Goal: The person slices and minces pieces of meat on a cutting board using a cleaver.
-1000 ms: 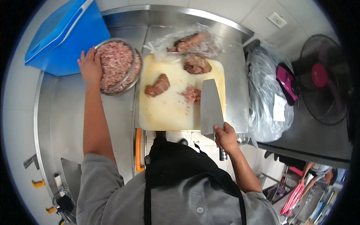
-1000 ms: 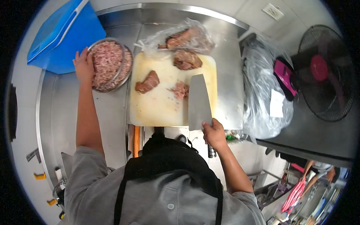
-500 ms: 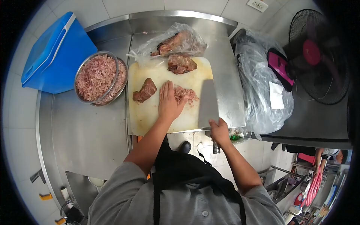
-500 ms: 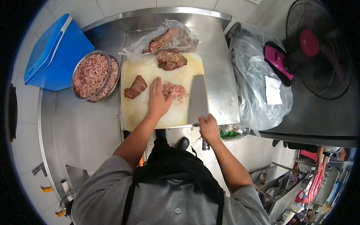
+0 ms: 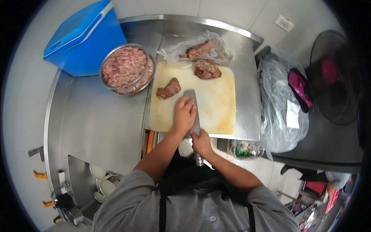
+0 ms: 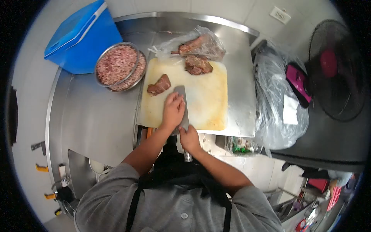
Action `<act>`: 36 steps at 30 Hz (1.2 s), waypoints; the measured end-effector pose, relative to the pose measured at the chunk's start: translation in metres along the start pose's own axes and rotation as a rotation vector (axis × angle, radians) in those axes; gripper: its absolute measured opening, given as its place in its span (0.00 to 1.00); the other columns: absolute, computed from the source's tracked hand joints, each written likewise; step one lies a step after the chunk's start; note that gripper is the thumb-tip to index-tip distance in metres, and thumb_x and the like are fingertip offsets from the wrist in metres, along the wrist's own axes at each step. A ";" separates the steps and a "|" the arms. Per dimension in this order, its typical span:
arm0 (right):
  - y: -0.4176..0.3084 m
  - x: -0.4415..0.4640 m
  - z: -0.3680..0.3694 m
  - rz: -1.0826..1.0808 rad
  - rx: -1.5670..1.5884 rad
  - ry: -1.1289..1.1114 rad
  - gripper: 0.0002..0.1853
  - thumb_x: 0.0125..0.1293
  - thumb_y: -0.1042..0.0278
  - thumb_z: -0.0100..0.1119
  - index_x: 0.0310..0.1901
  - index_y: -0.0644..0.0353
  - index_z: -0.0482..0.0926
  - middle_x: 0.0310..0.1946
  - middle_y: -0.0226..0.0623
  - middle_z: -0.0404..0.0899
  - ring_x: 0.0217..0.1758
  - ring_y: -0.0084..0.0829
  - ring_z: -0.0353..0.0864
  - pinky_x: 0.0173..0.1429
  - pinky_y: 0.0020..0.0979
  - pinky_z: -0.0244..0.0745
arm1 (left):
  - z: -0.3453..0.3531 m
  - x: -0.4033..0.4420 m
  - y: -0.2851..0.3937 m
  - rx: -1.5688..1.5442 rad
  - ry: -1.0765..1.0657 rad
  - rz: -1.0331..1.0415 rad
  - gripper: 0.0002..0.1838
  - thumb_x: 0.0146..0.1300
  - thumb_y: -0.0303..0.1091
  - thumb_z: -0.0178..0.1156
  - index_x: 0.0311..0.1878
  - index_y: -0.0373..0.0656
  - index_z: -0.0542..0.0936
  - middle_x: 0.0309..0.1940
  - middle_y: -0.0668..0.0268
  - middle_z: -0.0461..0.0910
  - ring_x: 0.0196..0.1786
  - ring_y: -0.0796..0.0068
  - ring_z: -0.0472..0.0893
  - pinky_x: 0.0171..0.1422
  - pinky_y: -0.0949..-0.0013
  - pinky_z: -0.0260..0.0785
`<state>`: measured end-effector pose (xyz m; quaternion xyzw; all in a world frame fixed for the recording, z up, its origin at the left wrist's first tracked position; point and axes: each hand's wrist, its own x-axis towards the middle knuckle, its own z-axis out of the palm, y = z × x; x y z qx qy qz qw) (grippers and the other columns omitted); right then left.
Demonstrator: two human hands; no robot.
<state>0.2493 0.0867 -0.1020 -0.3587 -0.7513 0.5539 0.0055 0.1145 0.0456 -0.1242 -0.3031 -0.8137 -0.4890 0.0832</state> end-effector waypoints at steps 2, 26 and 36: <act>-0.003 -0.013 0.006 0.028 0.086 -0.020 0.17 0.74 0.60 0.60 0.36 0.67 0.70 0.18 0.40 0.74 0.15 0.31 0.74 0.20 0.37 0.70 | -0.012 -0.002 -0.002 -0.003 -0.028 0.004 0.14 0.64 0.27 0.64 0.52 0.36 0.85 0.58 0.47 0.77 0.61 0.49 0.78 0.65 0.56 0.72; -0.233 0.090 0.018 0.052 0.113 -0.191 0.08 0.76 0.68 0.56 0.44 0.63 0.71 0.22 0.30 0.69 0.15 0.24 0.68 0.17 0.32 0.68 | -0.208 0.243 -0.108 0.625 -0.290 -0.078 0.39 0.75 0.56 0.45 0.78 0.34 0.62 0.81 0.51 0.55 0.85 0.56 0.49 0.87 0.57 0.37; -0.227 0.085 -0.001 -0.016 0.193 -0.268 0.08 0.75 0.68 0.56 0.43 0.62 0.71 0.22 0.30 0.69 0.15 0.24 0.68 0.17 0.29 0.67 | -0.218 0.247 -0.091 0.755 -0.536 -0.104 0.48 0.74 0.65 0.42 0.80 0.32 0.53 0.83 0.46 0.45 0.86 0.52 0.43 0.88 0.54 0.29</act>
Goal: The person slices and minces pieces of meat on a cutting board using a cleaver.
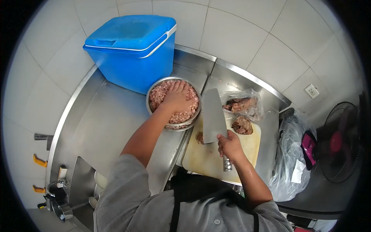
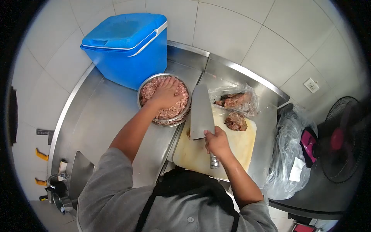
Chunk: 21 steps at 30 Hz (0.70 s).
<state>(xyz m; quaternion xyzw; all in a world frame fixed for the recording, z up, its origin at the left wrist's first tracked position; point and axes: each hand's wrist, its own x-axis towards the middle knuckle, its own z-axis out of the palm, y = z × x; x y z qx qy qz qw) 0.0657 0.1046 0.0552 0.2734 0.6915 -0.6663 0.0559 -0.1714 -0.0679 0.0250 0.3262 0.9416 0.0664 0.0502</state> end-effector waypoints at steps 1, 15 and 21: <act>0.003 -0.002 -0.010 0.001 0.014 -0.001 0.08 0.74 0.68 0.57 0.43 0.62 0.71 0.22 0.30 0.69 0.15 0.24 0.68 0.17 0.29 0.67 | -0.005 -0.005 -0.005 -0.008 0.011 -0.018 0.47 0.74 0.65 0.42 0.80 0.32 0.53 0.83 0.46 0.44 0.86 0.52 0.42 0.88 0.54 0.29; 0.077 -0.071 -0.133 0.085 -0.001 0.243 0.07 0.74 0.69 0.56 0.43 0.62 0.71 0.21 0.30 0.69 0.15 0.23 0.68 0.17 0.30 0.67 | 0.006 -0.033 -0.014 -0.118 0.358 -0.134 0.40 0.76 0.63 0.44 0.79 0.43 0.62 0.80 0.48 0.55 0.83 0.45 0.51 0.85 0.42 0.36; 0.152 -0.095 -0.183 0.047 -0.399 0.247 0.16 0.69 0.62 0.61 0.41 0.70 0.76 0.33 0.58 0.80 0.39 0.54 0.81 0.45 0.46 0.75 | 0.034 -0.009 -0.034 -0.147 0.629 -0.195 0.24 0.71 0.46 0.58 0.67 0.49 0.79 0.76 0.54 0.66 0.76 0.45 0.65 0.82 0.36 0.45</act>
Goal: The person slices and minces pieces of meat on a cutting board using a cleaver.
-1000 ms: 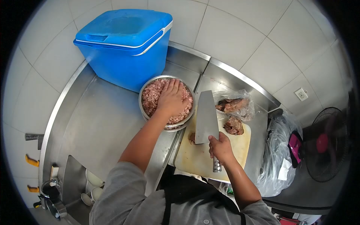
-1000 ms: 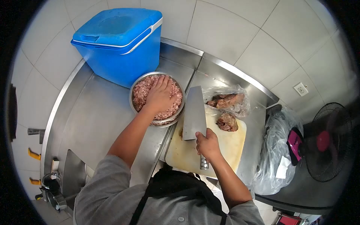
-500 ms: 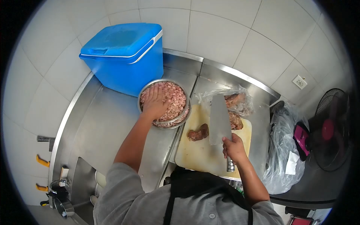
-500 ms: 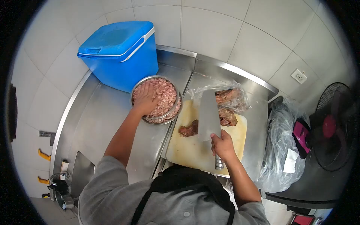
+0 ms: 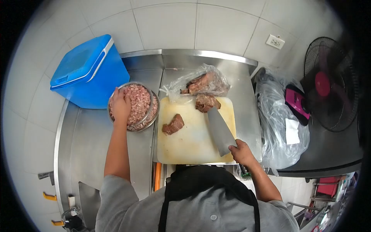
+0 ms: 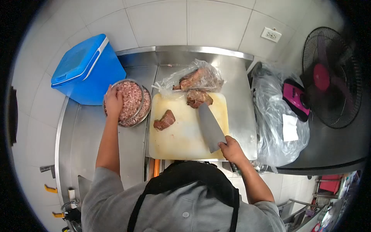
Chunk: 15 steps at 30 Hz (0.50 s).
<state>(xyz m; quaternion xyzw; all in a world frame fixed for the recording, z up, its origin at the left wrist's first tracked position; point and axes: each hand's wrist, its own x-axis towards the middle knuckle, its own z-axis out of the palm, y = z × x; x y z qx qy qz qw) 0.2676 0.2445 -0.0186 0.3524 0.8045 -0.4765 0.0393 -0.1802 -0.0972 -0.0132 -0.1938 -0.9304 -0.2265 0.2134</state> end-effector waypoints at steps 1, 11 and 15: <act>0.010 -0.005 0.000 -0.004 -0.059 0.009 0.18 0.68 0.60 0.62 0.41 0.72 0.77 0.36 0.63 0.81 0.45 0.59 0.82 0.52 0.48 0.75 | -0.004 0.000 0.002 0.003 -0.005 0.008 0.24 0.71 0.46 0.58 0.67 0.49 0.79 0.76 0.54 0.66 0.76 0.45 0.65 0.82 0.36 0.45; 0.051 -0.022 -0.001 0.045 -0.002 0.070 0.14 0.68 0.64 0.62 0.41 0.71 0.78 0.32 0.59 0.82 0.39 0.57 0.84 0.46 0.46 0.77 | -0.036 -0.020 0.085 -0.085 0.155 0.289 0.19 0.64 0.36 0.64 0.58 0.43 0.84 0.57 0.52 0.82 0.68 0.50 0.75 0.77 0.45 0.58; 0.032 -0.023 -0.005 -0.020 -0.039 0.091 0.10 0.70 0.68 0.60 0.42 0.68 0.78 0.22 0.37 0.78 0.24 0.27 0.75 0.32 0.35 0.71 | 0.018 -0.107 0.141 -0.235 -0.231 0.281 0.24 0.59 0.36 0.68 0.59 0.41 0.81 0.55 0.52 0.83 0.61 0.49 0.79 0.70 0.55 0.68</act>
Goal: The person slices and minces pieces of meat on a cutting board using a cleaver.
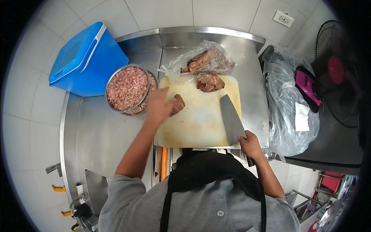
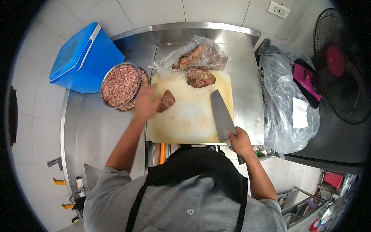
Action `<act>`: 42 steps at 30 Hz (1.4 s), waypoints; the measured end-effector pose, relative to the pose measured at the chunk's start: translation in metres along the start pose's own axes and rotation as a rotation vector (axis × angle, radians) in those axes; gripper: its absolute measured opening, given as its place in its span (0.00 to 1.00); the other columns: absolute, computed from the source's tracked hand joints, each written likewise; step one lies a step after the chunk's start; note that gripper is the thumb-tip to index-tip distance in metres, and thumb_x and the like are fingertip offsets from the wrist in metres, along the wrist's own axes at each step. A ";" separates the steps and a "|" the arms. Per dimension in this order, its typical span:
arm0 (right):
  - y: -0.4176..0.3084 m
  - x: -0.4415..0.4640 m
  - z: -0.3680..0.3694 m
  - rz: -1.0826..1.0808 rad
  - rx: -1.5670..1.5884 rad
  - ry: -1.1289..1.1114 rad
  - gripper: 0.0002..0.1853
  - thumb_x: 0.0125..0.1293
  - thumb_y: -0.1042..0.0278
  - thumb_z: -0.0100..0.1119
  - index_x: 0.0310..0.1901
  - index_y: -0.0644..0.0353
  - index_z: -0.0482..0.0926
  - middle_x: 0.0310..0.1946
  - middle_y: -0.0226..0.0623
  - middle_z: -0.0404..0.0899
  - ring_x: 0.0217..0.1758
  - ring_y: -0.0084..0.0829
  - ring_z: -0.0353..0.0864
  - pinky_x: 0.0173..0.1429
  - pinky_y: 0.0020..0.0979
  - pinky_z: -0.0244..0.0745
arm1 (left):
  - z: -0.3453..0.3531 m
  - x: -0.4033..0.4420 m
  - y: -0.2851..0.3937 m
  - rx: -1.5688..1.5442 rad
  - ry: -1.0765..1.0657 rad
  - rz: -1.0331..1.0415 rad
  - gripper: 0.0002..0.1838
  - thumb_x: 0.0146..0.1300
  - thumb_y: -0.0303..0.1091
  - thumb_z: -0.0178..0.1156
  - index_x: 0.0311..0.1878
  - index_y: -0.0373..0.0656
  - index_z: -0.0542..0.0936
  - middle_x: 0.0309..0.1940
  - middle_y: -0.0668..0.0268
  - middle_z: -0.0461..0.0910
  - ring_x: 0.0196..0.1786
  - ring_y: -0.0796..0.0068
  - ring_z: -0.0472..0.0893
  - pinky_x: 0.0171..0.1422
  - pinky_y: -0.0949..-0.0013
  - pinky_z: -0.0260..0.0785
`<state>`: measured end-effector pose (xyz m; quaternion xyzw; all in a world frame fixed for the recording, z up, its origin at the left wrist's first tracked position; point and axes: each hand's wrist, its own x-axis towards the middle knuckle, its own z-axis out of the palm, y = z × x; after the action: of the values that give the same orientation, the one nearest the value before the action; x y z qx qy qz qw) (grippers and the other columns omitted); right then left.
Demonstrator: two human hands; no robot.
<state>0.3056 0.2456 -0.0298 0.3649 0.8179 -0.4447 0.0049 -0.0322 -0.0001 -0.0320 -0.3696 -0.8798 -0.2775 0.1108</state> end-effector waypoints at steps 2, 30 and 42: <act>-0.018 -0.001 -0.004 0.095 0.008 -0.066 0.14 0.68 0.64 0.62 0.42 0.70 0.79 0.29 0.54 0.81 0.33 0.48 0.83 0.42 0.44 0.76 | 0.030 -0.016 0.012 0.039 -0.065 -0.048 0.25 0.58 0.36 0.69 0.59 0.40 0.81 0.54 0.51 0.83 0.59 0.49 0.80 0.69 0.54 0.68; -0.082 0.012 0.027 -0.165 -0.473 -0.168 0.08 0.72 0.66 0.51 0.44 0.61 0.76 0.31 0.52 0.85 0.38 0.53 0.86 0.45 0.52 0.80 | 0.065 -0.090 0.058 -0.405 -0.053 -0.050 0.27 0.59 0.30 0.71 0.63 0.40 0.76 0.58 0.54 0.73 0.53 0.56 0.81 0.52 0.60 0.79; -0.103 -0.024 -0.004 -0.271 -0.781 -0.161 0.06 0.63 0.70 0.55 0.40 0.61 0.75 0.29 0.43 0.82 0.31 0.43 0.87 0.34 0.42 0.82 | 0.081 -0.081 0.058 -0.483 -0.146 -0.010 0.14 0.61 0.33 0.72 0.47 0.42 0.82 0.51 0.55 0.73 0.45 0.57 0.82 0.47 0.59 0.78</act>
<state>0.2623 0.2000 0.0552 0.1887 0.9627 -0.1251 0.1483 0.0672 0.0314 -0.1072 -0.4001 -0.7955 -0.4528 -0.0462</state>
